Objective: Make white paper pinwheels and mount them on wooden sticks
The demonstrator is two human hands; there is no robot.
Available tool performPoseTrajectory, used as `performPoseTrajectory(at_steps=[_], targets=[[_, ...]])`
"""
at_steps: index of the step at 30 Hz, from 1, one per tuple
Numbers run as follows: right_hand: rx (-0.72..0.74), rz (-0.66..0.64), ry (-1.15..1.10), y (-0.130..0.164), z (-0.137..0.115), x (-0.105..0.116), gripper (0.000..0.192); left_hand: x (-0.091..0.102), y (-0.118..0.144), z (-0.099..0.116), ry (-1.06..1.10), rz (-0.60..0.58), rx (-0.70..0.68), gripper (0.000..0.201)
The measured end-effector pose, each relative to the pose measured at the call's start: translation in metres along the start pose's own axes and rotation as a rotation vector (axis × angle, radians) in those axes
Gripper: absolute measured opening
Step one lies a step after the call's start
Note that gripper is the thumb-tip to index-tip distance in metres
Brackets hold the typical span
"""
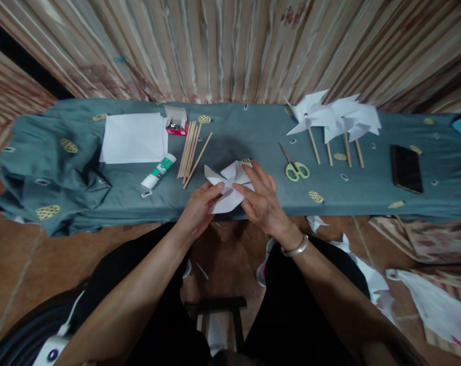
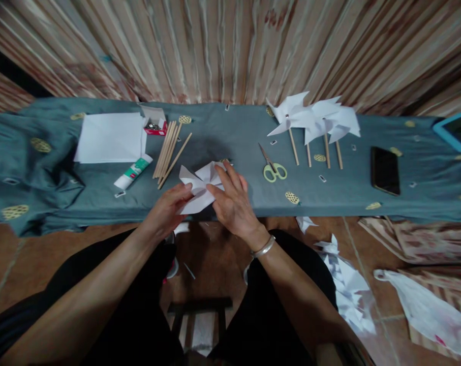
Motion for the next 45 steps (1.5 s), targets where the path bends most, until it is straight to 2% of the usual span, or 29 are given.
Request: performPoseTrajectory(at_steps=[9, 18, 26, 34, 45], targets=[[0.048, 0.038, 0.077, 0.006, -0.017, 0.008, 0.052, -0.005, -0.001, 0.009, 0.001, 0.031, -0.087, 0.047], [0.039, 0.041, 0.062, 0.011, -0.021, 0.021, 0.06, -0.005, 0.002, 0.023, -0.088, -0.074, -0.096, 0.045], [0.094, 0.072, 0.082, 0.012, -0.027, 0.019, 0.057, 0.002, -0.003, 0.018, -0.098, 0.047, -0.081, 0.038], [0.092, 0.063, 0.055, 0.011, -0.029, 0.013, 0.065, 0.0, -0.001, 0.019, -0.083, 0.103, -0.105, 0.035], [0.115, 0.061, -0.05, 0.011, -0.03, 0.014, 0.07, 0.002, 0.0, 0.018, -0.019, 0.075, -0.093, 0.037]])
Point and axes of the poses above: each hand's wrist, its own y-axis away from the middle knuckle, its own x-axis out of the back of the hand, z = x × y, the point moved 7 cm from there along -y, towards the middle knuckle, and after that the axes turned 11 degrees about -y, right-handed, at the moved point
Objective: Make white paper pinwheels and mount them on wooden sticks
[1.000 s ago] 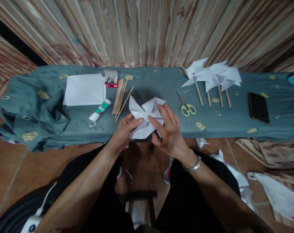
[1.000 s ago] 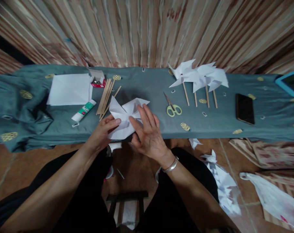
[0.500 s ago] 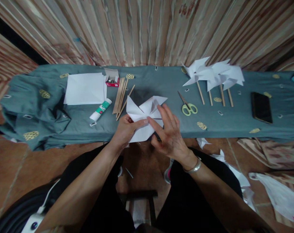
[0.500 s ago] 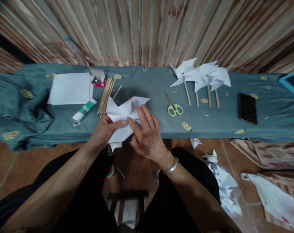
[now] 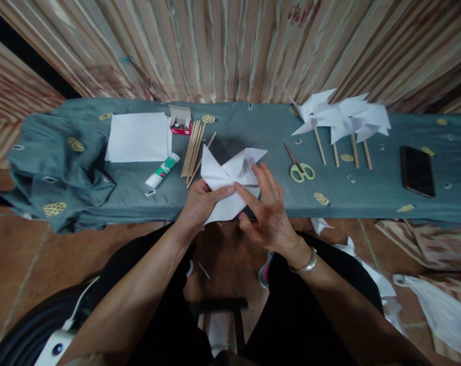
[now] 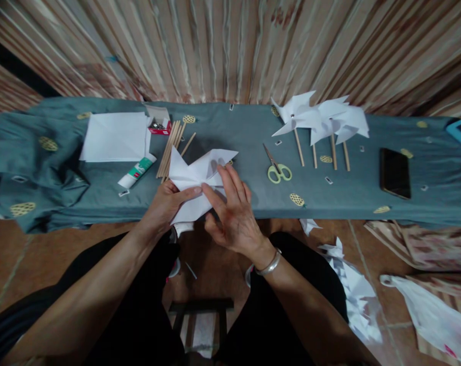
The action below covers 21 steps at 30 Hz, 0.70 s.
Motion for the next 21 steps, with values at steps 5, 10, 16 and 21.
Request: performPoseTrajectory(at_steps=[5, 10, 16, 21], targets=[[0.007, 0.004, -0.02, -0.0003, -0.003, 0.0022, 0.066, -0.0014, 0.0006, 0.0004, 0.009, -0.012, 0.008, 0.035], [0.008, 0.012, -0.025, -0.0004, -0.0036, 0.0025, 0.067, -0.0004, 0.0005, -0.0008, -0.022, -0.014, 0.014, 0.036], [0.007, 0.009, -0.024, -0.0004, -0.0036, 0.0025, 0.067, 0.0004, 0.0007, -0.0012, -0.018, -0.011, 0.02, 0.036], [0.021, 0.016, -0.033, 0.0003, -0.004, 0.0027, 0.065, -0.0002, 0.0009, -0.0006, -0.009, -0.018, 0.012, 0.037]])
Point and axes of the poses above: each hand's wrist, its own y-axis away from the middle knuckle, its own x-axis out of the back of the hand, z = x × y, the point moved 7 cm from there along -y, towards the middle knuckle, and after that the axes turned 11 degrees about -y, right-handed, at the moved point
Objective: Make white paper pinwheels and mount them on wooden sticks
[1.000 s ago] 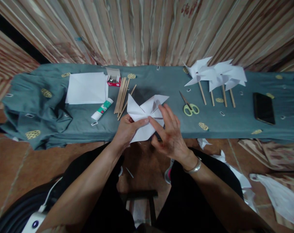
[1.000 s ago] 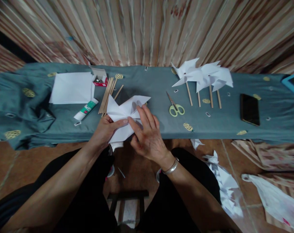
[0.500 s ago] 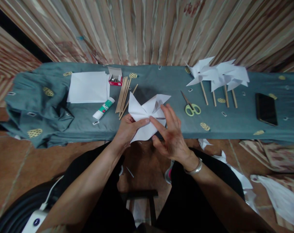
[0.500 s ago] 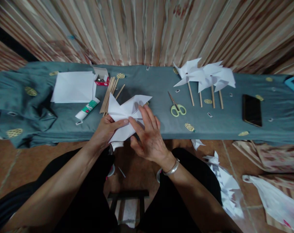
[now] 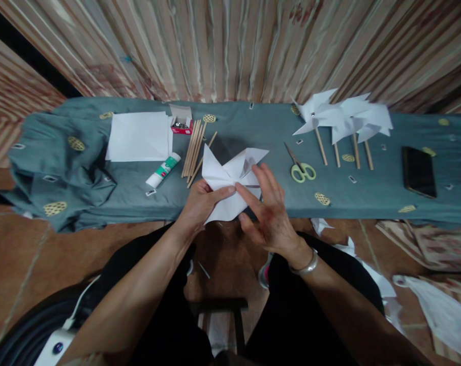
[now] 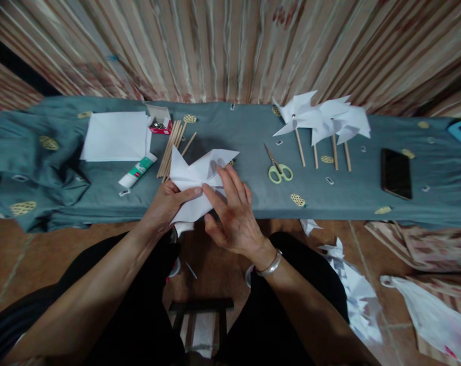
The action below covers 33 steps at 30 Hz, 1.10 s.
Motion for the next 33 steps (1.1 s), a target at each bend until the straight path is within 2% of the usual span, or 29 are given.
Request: performPoseTrajectory(at_steps=[20, 33], targets=[[-0.005, -0.005, -0.011, 0.0007, -0.0023, -0.0009, 0.065, 0.0005, 0.0001, -0.002, 0.027, -0.01, 0.05, 0.037], [0.011, -0.008, 0.027, -0.0002, -0.0064, -0.0003, 0.065, 0.0023, 0.0003, -0.0013, 0.012, 0.012, 0.037, 0.036]])
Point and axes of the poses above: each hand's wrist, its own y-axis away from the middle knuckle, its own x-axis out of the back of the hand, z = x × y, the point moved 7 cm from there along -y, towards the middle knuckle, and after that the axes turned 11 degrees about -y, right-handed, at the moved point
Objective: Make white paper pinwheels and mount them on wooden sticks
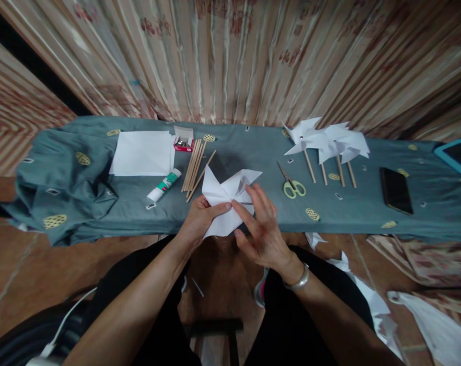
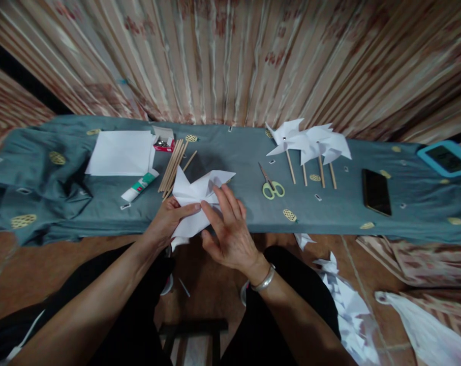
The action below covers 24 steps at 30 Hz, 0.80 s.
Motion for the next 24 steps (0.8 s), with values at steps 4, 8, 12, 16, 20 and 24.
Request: performPoseTrajectory(at_steps=[4, 8, 12, 16, 20, 24], targets=[[0.004, 0.0, 0.021, 0.001, 0.0, 0.0, 0.067, 0.0, -0.001, 0.0, -0.011, -0.003, 0.014, 0.037], [0.02, -0.002, 0.036, 0.001, -0.002, 0.002, 0.065, -0.002, -0.001, 0.0, -0.016, -0.015, 0.025, 0.034], [0.028, -0.007, 0.045, 0.001, -0.003, 0.003, 0.065, -0.003, -0.001, -0.001, -0.007, -0.03, 0.021, 0.031], [0.022, -0.013, 0.041, 0.001, -0.002, 0.003, 0.067, 0.0, -0.001, -0.002, -0.03, -0.003, 0.015, 0.033], [0.027, 0.012, 0.035, 0.0, -0.003, 0.008, 0.068, 0.0, 0.0, -0.001, -0.048, 0.01, 0.01, 0.034], [-0.038, 0.112, -0.003, -0.001, 0.004, 0.026, 0.064, 0.0, 0.001, 0.001, -0.047, 0.03, 0.011, 0.036]])
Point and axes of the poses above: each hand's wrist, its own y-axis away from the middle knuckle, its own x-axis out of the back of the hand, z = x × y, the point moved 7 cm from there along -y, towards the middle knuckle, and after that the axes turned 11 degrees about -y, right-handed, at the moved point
